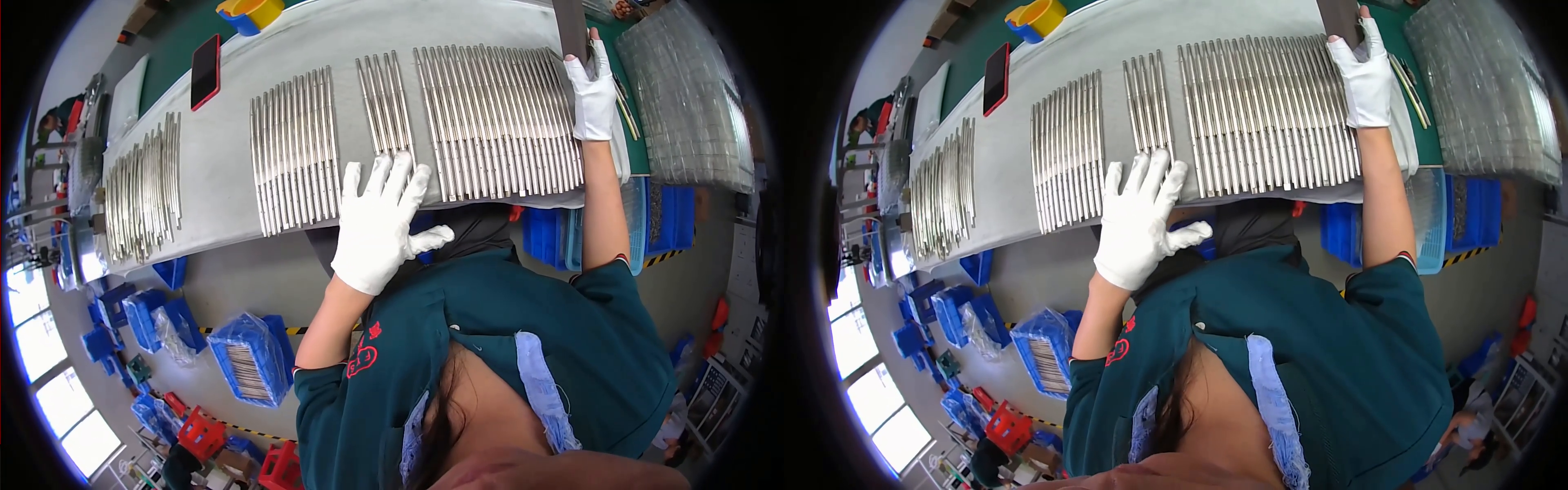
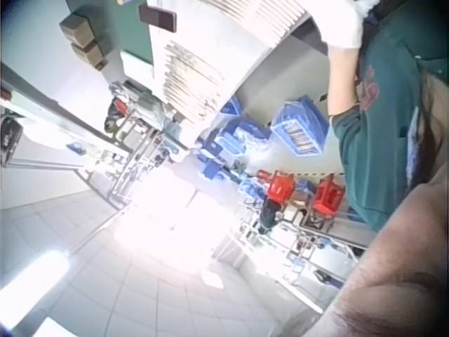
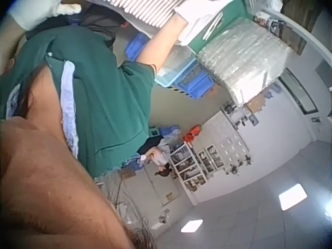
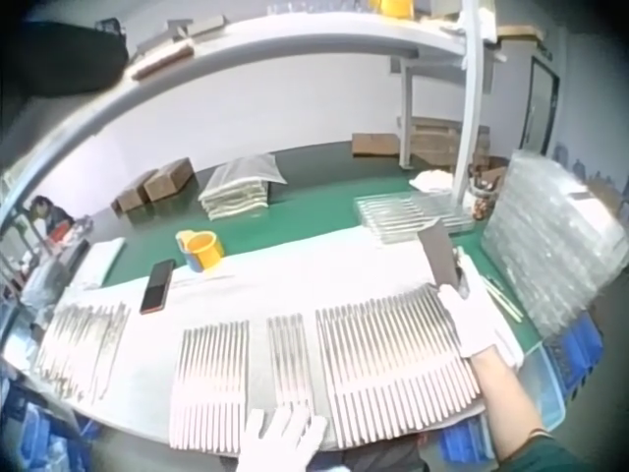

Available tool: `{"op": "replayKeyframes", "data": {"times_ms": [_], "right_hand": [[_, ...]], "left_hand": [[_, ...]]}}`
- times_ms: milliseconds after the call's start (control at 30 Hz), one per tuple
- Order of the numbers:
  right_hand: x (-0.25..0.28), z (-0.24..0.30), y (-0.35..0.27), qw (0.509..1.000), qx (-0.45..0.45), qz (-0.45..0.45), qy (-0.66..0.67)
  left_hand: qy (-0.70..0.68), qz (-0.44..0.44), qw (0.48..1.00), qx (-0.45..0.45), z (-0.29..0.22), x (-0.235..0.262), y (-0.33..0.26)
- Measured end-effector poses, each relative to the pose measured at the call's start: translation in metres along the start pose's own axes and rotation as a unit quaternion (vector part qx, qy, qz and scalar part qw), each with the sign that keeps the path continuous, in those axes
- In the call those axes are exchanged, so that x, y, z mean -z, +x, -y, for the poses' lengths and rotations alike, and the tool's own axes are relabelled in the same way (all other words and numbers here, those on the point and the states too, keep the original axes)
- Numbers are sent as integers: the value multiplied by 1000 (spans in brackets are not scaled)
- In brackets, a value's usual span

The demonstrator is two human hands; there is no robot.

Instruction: Organizing and aligning thin metal rods into groups on a workbench and sliding them into protective sleeves.

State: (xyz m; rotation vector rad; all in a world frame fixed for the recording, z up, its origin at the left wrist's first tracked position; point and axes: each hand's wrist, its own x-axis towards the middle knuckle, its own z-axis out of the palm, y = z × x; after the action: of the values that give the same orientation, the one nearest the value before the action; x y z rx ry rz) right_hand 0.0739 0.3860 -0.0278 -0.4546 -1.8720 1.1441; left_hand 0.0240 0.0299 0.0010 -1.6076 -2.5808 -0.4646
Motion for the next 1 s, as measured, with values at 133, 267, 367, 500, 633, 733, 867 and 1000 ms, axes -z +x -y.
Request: {"op": "replayKeyframes", "data": {"times_ms": [133, 267, 367, 500, 633, 733, 867, 1000], "right_hand": [[-1, -5, -1, 1000, -4, -3, 5], [-1, -4, -1, 1000, -7, -7, 9], [1, -5, -2, 1000, -1, -6, 8], [0, -8, 0, 999, 17, -6, 31], [-2, -12, 0, 998, 19, -5, 57], [-3, -13, -1, 998, 17, -13, 56], [-2, -14, -1, 998, 15, -16, 67], [-2, -11, -1, 997, 17, -13, 73]], "left_hand": [[-34, -3, 999, -30, -6, -11, 9], [-39, -12, 999, -30, -7, -11, 7], [-12, 10, 1000, -13, -2, 0, 3], [67, 17, 997, 44, 9, 9, -14], [66, 26, 997, 11, 4, 13, -1], [-1, 36, 999, -36, -10, 4, 19], [-57, 22, 994, -92, -27, -13, 37], [-43, 21, 994, -102, -26, -20, 40]]}}
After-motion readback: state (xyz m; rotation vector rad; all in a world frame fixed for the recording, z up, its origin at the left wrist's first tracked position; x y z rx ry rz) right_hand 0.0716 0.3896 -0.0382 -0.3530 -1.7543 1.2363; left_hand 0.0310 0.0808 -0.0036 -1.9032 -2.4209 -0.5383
